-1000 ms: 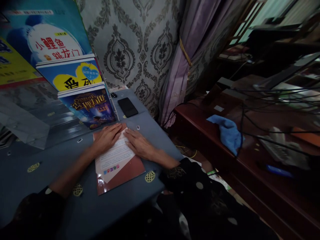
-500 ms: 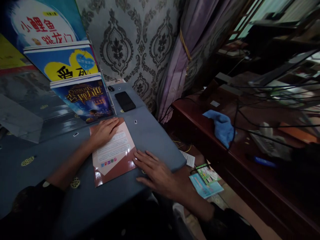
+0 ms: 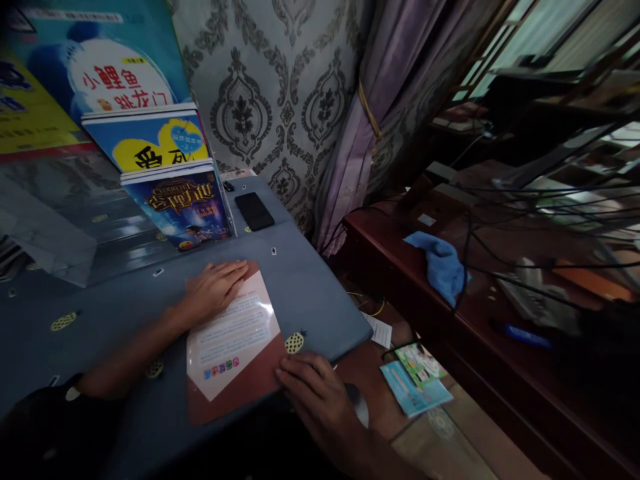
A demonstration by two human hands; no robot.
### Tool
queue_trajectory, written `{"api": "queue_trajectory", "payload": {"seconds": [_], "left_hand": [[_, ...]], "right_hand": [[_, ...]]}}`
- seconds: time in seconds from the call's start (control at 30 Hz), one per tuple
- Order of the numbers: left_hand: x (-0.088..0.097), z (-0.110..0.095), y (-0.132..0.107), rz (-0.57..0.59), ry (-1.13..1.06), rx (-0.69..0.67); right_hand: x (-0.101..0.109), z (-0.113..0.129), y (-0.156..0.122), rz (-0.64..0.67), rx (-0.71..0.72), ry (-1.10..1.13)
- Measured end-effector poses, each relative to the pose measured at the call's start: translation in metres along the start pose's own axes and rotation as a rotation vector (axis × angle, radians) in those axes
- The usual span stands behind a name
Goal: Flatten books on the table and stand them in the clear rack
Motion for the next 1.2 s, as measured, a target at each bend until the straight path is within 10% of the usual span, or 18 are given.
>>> {"api": "queue_trajectory", "payload": {"seconds": [0.23, 0.53, 0.77, 0.93, 1.03, 1.2], "left_hand": [[0.003, -0.004, -0.011, 0.062, -0.077, 0.038], [0.023, 0.015, -0.003, 0.230, -0.737, 0.130], [0.033, 0.058, -0.021, -0.006, -1.388, 0.507], [0.033, 0.060, -0.038, -0.020, -1.619, 0.662], [0.015, 0.078, -0.060, 0.073, -1.359, 0.823], [0.014, 0.116, -0.081, 0.046, -0.938, 0.889]], "right_hand": [[0.021, 0.014, 0.021, 0.035, 0.074, 0.067], [0.077, 0.036, 0.130, -0.238, 0.260, -0.010], [0.081, -0.014, 0.223, -0.468, 0.048, 0.039], [0.006, -0.097, 0.267, -0.201, -0.226, 0.399], [-0.064, -0.143, 0.257, 0.034, -0.406, 0.390], [-0.122, -0.175, 0.234, 0.042, -0.428, 0.326]]}}
Point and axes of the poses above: each hand's wrist, its own y-axis towards the middle knuckle, its own x-axis out of the back of the hand, z = x × y, the point moved 9 cm from there along y, towards the middle knuckle, and after that the axes turned 9 degrees about -z, right-handed, at the moved point
